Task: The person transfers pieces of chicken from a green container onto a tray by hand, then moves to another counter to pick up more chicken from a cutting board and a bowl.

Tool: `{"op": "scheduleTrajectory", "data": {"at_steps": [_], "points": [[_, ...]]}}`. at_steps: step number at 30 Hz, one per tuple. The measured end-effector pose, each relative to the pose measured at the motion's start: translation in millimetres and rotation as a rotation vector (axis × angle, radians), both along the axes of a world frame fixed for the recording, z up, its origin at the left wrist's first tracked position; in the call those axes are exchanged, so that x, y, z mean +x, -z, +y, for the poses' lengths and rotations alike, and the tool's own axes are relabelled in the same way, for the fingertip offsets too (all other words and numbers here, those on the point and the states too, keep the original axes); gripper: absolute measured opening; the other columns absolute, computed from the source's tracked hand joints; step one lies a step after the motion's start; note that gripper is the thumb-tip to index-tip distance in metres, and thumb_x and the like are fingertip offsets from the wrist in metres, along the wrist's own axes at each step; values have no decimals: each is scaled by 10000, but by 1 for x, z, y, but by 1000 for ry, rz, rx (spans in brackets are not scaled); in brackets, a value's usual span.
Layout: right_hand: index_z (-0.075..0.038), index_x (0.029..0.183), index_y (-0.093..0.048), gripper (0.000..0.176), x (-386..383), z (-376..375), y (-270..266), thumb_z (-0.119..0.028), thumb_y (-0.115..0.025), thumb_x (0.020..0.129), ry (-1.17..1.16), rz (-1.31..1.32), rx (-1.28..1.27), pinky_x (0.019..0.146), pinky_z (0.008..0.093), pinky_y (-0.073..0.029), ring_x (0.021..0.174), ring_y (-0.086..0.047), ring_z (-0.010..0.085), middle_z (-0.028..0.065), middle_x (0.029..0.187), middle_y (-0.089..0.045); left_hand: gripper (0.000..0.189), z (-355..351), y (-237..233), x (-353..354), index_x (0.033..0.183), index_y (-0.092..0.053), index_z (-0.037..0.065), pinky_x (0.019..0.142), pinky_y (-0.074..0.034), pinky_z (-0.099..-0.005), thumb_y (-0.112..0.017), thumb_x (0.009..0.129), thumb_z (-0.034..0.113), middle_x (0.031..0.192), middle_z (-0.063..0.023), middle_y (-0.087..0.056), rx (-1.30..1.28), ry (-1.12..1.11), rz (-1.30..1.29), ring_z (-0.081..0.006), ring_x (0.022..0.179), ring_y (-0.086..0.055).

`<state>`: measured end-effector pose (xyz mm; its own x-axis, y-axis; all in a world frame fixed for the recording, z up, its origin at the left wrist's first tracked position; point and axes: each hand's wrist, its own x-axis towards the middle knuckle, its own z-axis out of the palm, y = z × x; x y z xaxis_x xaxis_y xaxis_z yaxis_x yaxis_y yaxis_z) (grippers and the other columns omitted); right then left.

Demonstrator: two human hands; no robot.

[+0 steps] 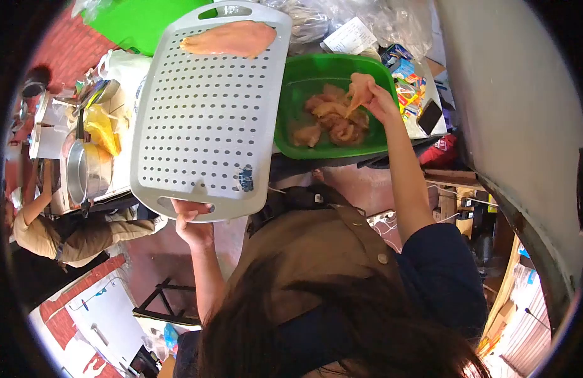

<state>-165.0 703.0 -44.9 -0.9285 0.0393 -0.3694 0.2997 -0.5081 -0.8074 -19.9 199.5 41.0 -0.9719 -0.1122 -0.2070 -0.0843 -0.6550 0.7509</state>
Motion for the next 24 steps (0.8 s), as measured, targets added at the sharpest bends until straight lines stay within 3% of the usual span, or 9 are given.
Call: {"op": "scheduleTrajectory", "data": {"at_steps": [3,9,12,14,19,24], "points": [[-33,1172,-480,347,-1,-5,-2,-233,-527,893,85,23,-21,772,339,-485,950,-568,164,61,1092,-567,776,2,-6,-1,1317,-296,82,738,-451,-316,-484,566,134,1185,-117,-431,8,-12,-8,-263,1014,-464],[-44,1168,-485,339,-1,-16,-3,-235,-530,891,35,-18,109,737,316,-492,961,-555,147,45,1092,-556,777,-3,-1,-2,1320,-288,78,741,-469,-325,-469,567,134,1191,-127,-426,0,27,33,-272,1025,-463],[-40,1151,-501,310,-2,-20,0,-203,-535,889,56,-22,205,689,301,-495,901,-568,138,38,1060,-566,775,-3,-3,-1,1320,-285,76,741,-465,-323,-461,568,131,1181,-133,-431,7,29,-11,-275,1024,-463],[-30,1102,-541,253,-4,-23,-9,-132,-531,870,38,-52,428,645,289,-493,830,-582,134,46,994,-595,775,-3,-3,-2,1321,-282,74,735,-463,-321,-456,568,130,1171,-135,-436,16,23,10,-273,1019,-464],[4,947,-627,232,-21,-42,-64,4,-475,771,-15,203,1075,587,261,-481,700,-597,126,76,800,-648,796,0,-10,-2,1332,-264,94,726,-443,-322,-452,560,118,1189,-119,-414,12,17,10,-262,1011,-451],[5,1009,-605,225,-41,-103,-182,-55,-512,813,-164,400,1095,683,259,-477,766,-587,111,61,865,-643,819,-1,-11,-4,1332,-253,108,686,-414,-303,-473,543,97,1188,-100,-390,94,21,38,-240,987,-432]]}}
